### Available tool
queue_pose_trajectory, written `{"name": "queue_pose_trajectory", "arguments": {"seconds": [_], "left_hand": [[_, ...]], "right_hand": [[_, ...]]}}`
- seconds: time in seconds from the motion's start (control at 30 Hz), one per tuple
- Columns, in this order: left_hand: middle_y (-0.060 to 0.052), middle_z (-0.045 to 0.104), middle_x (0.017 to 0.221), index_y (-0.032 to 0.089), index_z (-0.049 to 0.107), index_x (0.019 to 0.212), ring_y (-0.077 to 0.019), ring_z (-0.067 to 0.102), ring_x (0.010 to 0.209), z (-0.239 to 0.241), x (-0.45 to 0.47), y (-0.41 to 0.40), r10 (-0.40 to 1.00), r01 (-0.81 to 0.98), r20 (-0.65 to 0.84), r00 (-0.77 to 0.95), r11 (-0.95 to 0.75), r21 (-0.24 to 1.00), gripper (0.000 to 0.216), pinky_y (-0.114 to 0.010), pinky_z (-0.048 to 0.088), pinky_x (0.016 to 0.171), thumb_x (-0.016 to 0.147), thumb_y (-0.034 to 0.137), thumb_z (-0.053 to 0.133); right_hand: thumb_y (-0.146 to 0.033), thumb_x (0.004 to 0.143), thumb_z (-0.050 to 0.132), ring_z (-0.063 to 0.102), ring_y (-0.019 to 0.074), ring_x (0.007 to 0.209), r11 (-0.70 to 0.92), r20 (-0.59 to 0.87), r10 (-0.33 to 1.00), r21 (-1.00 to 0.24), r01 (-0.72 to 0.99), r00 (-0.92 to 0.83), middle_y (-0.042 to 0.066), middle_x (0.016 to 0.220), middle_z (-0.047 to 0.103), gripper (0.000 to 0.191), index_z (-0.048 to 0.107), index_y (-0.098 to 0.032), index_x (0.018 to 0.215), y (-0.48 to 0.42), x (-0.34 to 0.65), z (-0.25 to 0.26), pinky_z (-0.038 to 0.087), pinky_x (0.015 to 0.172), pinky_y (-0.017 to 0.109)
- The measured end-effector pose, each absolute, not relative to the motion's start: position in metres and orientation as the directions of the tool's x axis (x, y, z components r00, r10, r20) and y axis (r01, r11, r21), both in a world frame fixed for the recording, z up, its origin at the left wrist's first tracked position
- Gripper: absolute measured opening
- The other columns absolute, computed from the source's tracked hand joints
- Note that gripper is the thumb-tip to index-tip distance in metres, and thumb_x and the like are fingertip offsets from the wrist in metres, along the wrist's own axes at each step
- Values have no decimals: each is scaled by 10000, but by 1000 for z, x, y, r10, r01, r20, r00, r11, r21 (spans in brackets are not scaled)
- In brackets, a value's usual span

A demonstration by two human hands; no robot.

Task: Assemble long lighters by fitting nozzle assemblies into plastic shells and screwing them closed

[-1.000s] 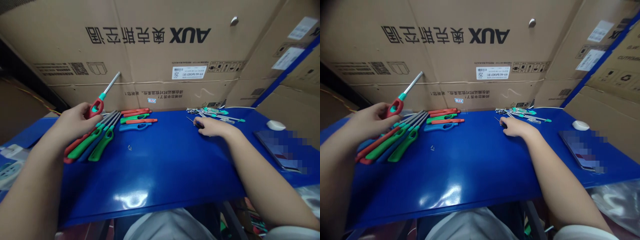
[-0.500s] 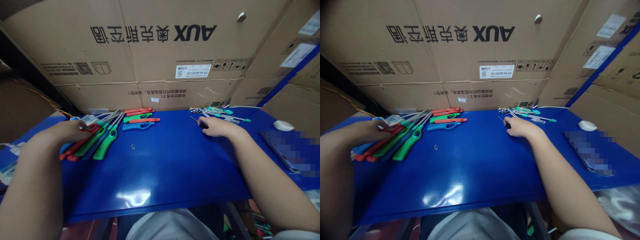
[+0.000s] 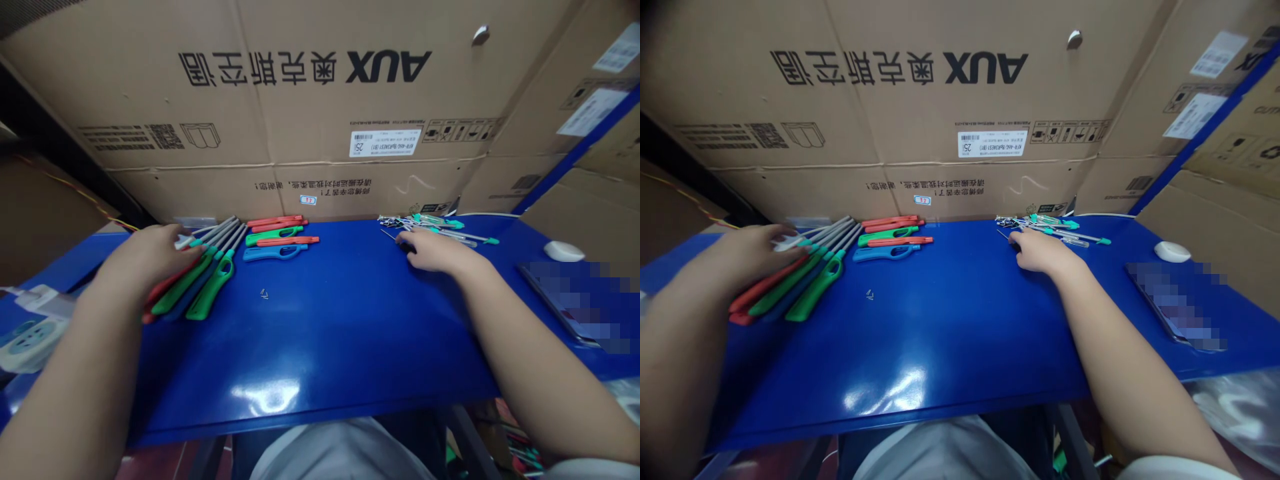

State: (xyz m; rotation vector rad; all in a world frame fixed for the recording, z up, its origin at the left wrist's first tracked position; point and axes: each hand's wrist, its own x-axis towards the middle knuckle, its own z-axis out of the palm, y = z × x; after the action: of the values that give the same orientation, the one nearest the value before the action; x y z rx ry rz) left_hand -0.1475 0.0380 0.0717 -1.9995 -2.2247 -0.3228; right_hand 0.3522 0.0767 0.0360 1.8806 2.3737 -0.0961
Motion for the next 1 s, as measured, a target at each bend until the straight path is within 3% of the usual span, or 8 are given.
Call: {"name": "queue_pose_trajectory", "arguments": {"seconds": [0.1,0.2,0.27,0.4,0.5,0.67,1.0], "left_hand": [[-150,683,1166,134,680,1165,-349,621,1135,62,-108,37,959,998,281,29,-43,42,435,-460,479,1026,879,430,538],[-115,670,1182,185,693,1074,-294,603,1168,43,-77,41,933,966,275,233,-255,46,353,-414,461,1070,936,427,477],[-139,659,1189,170,664,1086,-311,600,1158,29,-66,44,878,918,327,350,-391,68,368,-455,477,1055,954,442,454],[-190,635,1292,129,583,1289,-368,574,1219,9,-62,49,858,906,356,370,-419,66,444,-547,462,1066,989,387,383],[-185,639,1294,136,585,1310,-358,586,1216,3,-66,53,857,902,358,370,-424,83,436,-546,469,1069,976,292,353],[-169,637,1271,136,626,1274,-299,638,1158,0,-70,60,853,888,385,352,-435,153,448,-450,513,1046,927,205,352],[-127,753,1108,182,756,1058,-284,715,989,7,-75,69,886,886,393,247,-371,279,347,-425,569,941,890,353,504]], "right_hand": [[-172,882,494,598,367,1202,326,47,944,29,945,-327,209,1298,603,465,628,-127,1325,77,348,33,499,988,476],[-204,933,472,577,338,1253,498,243,847,-47,866,-474,183,1326,599,390,658,-135,1268,75,335,30,465,1086,486],[-219,950,478,576,314,1264,619,309,761,-81,781,-571,159,1344,601,358,659,-158,1253,70,322,27,458,1110,481],[-234,976,480,587,309,1250,735,271,671,-114,669,-690,146,1359,606,336,656,-183,1258,59,298,21,482,1073,513],[-240,990,473,579,313,1256,754,227,655,-147,640,-720,139,1363,611,330,657,-194,1260,55,290,17,494,1047,525],[-221,989,463,576,313,1254,743,244,666,-139,654,-705,150,1358,607,328,668,-173,1242,57,294,18,482,1057,515],[-230,984,473,580,322,1247,728,221,684,-142,671,-695,158,1354,613,321,674,-179,1230,56,292,23,478,1039,523]]}}
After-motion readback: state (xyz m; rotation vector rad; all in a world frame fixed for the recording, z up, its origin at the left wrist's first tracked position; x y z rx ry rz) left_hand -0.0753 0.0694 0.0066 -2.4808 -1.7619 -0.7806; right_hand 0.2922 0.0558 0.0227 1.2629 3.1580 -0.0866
